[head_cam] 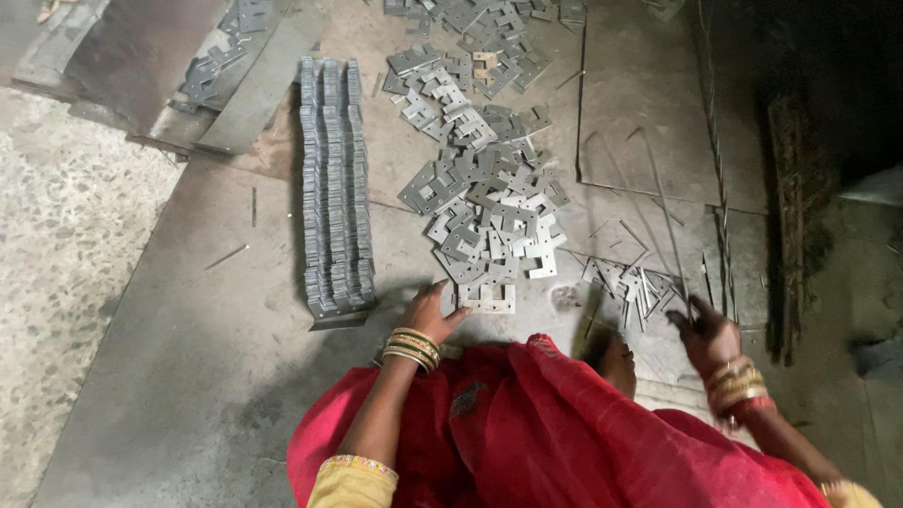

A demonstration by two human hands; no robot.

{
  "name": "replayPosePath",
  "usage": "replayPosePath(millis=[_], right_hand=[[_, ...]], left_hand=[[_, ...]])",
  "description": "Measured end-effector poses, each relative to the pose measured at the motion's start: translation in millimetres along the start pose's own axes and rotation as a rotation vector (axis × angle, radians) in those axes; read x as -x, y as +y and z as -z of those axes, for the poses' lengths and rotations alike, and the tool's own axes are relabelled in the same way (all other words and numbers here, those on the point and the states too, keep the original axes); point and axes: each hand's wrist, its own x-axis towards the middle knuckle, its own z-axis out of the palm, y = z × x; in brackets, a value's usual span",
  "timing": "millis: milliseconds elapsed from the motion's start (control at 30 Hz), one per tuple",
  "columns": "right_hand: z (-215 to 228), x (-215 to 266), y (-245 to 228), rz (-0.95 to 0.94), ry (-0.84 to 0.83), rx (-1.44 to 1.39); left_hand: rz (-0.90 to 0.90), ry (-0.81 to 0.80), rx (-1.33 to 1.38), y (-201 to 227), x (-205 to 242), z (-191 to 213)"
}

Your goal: The person sits on the floor and sorts small metal pieces by hand, stacking them into neat piles. The person repeatedly picks up pieces from a scattered pile and places them into organized stacks.

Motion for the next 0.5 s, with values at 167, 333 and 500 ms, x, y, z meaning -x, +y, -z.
replayPosePath(millis=[167,333,500], right_hand=[[40,-84,-35,0.114,-0.162,0.513],[67,-130,-95,0.288,-0.367,0.82],[-8,-137,-193,0.53,-0.216,0.237]], left_hand=[[0.063,0.034,-0.032,13,15,20],[-0.058,-0.017,-0.171,24,12,4],[-0.395,0.049,-0.436,29,-11,-55]])
